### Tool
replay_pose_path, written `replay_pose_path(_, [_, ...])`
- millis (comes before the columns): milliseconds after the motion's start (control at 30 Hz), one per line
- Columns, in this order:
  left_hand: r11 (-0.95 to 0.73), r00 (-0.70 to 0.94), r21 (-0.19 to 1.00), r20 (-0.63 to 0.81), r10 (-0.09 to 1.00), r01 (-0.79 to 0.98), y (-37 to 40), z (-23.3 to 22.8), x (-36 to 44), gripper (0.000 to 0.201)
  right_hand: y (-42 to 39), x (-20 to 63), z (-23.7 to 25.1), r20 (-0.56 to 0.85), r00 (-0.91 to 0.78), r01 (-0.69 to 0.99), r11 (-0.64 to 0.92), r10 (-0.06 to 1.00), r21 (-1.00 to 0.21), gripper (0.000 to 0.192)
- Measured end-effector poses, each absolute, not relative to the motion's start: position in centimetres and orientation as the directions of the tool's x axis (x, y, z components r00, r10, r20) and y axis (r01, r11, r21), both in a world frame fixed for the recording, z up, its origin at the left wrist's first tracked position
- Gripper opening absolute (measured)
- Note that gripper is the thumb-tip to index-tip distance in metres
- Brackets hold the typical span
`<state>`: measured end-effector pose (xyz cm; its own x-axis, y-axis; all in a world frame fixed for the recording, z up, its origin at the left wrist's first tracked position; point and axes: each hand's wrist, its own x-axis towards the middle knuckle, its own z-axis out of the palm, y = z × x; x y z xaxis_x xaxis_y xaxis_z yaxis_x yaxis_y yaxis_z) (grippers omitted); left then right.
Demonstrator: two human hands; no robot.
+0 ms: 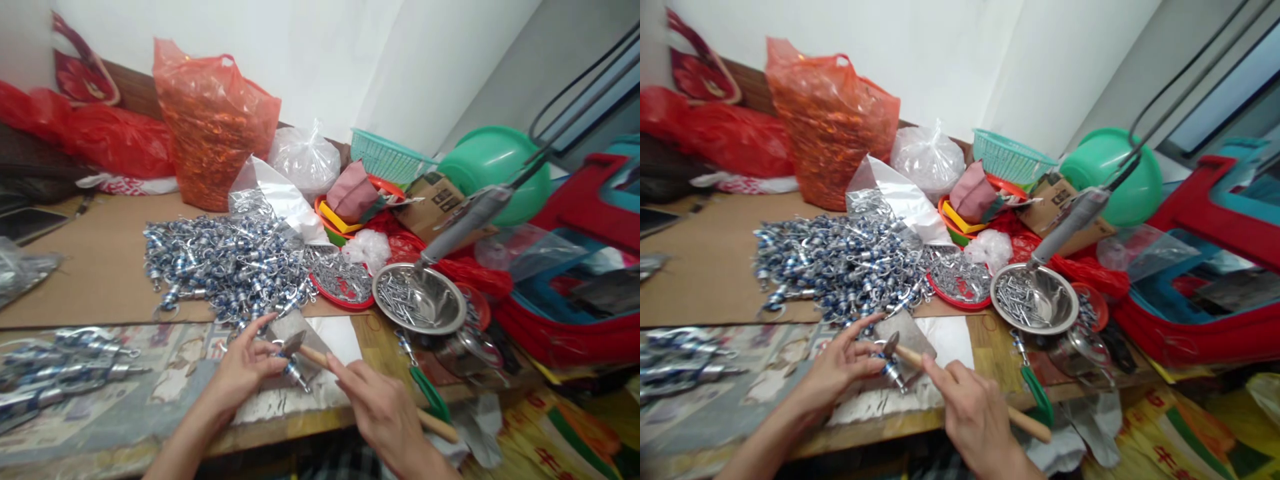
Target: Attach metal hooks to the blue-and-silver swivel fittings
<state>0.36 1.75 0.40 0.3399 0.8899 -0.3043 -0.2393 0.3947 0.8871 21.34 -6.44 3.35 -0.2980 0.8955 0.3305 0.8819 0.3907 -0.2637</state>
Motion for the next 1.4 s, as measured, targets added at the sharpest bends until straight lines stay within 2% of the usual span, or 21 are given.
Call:
replay_pose_path(67, [0.385, 0.324, 0.895, -0.304, 0.896, -0.225, 1.8, 0.5, 0.4, 0.083, -5.2, 21.4, 2.8, 0.289, -0.265, 0.869, 0.357, 0.920, -0.342, 0.041])
replay_pose_path(100, [0.377, 0.317, 0.905, -0.305, 0.898, -0.196, 1.7, 0.6, 0.3, 0.075, -4.3, 21.5, 2.4, 0.302, -0.210, 0.858, 0.324, 0.930, -0.398, 0.040])
replay_pose_path(200, [0.295, 0.274, 0.955, -0.285, 0.919, 0.003, 1.6, 1.1, 0.2, 0.031, -1.2, 22.6, 0.9, 0.350, -0.060, 0.823, 0.245, 0.935, -0.513, 0.039])
replay_pose_path(267, [0.167, 0.245, 0.977, -0.195, 0.950, 0.129, 1.5, 1.4, 0.2, 0.012, 0.6, 23.4, 0.3, 0.305, -0.085, 0.846, 0.230, 0.949, -0.481, 0.036])
replay_pose_path(400, [-0.086, 0.230, 0.967, 0.030, 0.973, 0.239, 1.3, 1.3, 0.2, 0.008, 3.8, 25.0, 0.5, 0.230, -0.102, 0.953, 0.162, 0.968, -0.257, 0.028])
replay_pose_path(533, [-0.250, 0.230, 0.925, 0.186, 0.955, 0.287, 1.2, 0.6, 0.3, 0.010, 7.5, 26.6, 1.0, 0.197, -0.038, 0.983, 0.072, 0.980, -0.170, 0.032])
replay_pose_path(633, [-0.256, 0.283, 0.922, 0.173, 0.943, 0.290, 1.3, 0.4, 0.3, 0.012, 10.0, 27.1, 1.0, 0.103, -0.049, 0.989, 0.063, 0.994, -0.136, 0.027])
replay_pose_path(733, [-0.210, 0.314, 0.931, 0.112, 0.943, 0.300, 1.3, 0.5, 0.2, 0.013, 11.3, 27.1, 1.1, 0.076, -0.053, 0.985, 0.065, 0.996, -0.158, 0.029])
replay_pose_path(900, [-0.194, 0.299, 0.941, 0.106, 0.948, 0.279, 1.1, 1.0, 0.3, 0.015, 11.0, 27.0, 2.1, 0.138, -0.002, 0.953, 0.044, 0.990, -0.300, 0.025])
replay_pose_path(1067, [-0.156, 0.237, 0.960, 0.099, 0.966, 0.233, 0.9, 1.1, 0.4, 0.018, 5.6, 22.9, 2.6, 0.223, 0.028, 0.844, 0.096, 0.974, -0.528, 0.024])
replay_pose_path(1100, [-0.143, 0.204, 0.962, 0.096, 0.974, 0.231, 0.9, 1.0, 0.5, 0.021, 4.1, 21.5, 2.6, 0.222, -0.003, 0.797, 0.136, 0.975, -0.588, 0.021])
replay_pose_path(1133, [-0.130, 0.173, 0.964, 0.091, 0.981, 0.231, 0.9, 0.8, 0.6, 0.024, 2.8, 20.2, 2.6, 0.243, -0.029, 0.649, 0.203, 0.970, -0.733, 0.016])
replay_pose_path(1200, [-0.118, 0.139, 0.965, 0.087, 0.986, 0.235, 0.9, 0.5, 0.8, 0.030, 0.6, 17.9, 2.6, 0.276, -0.065, 0.424, 0.276, 0.959, -0.863, 0.011])
replay_pose_path(1267, [-0.129, 0.140, 0.963, 0.097, 0.985, 0.236, 0.9, 0.3, 1.0, 0.033, -0.6, 16.5, 2.7, 0.295, -0.074, 0.281, 0.303, 0.953, -0.910, 0.010])
replay_pose_path(1400, [-0.195, 0.171, 0.955, 0.159, 0.972, 0.222, 0.8, 0.6, 1.0, 0.025, -0.8, 16.0, 2.9, 0.289, -0.086, 0.189, 0.300, 0.954, -0.935, 0.009])
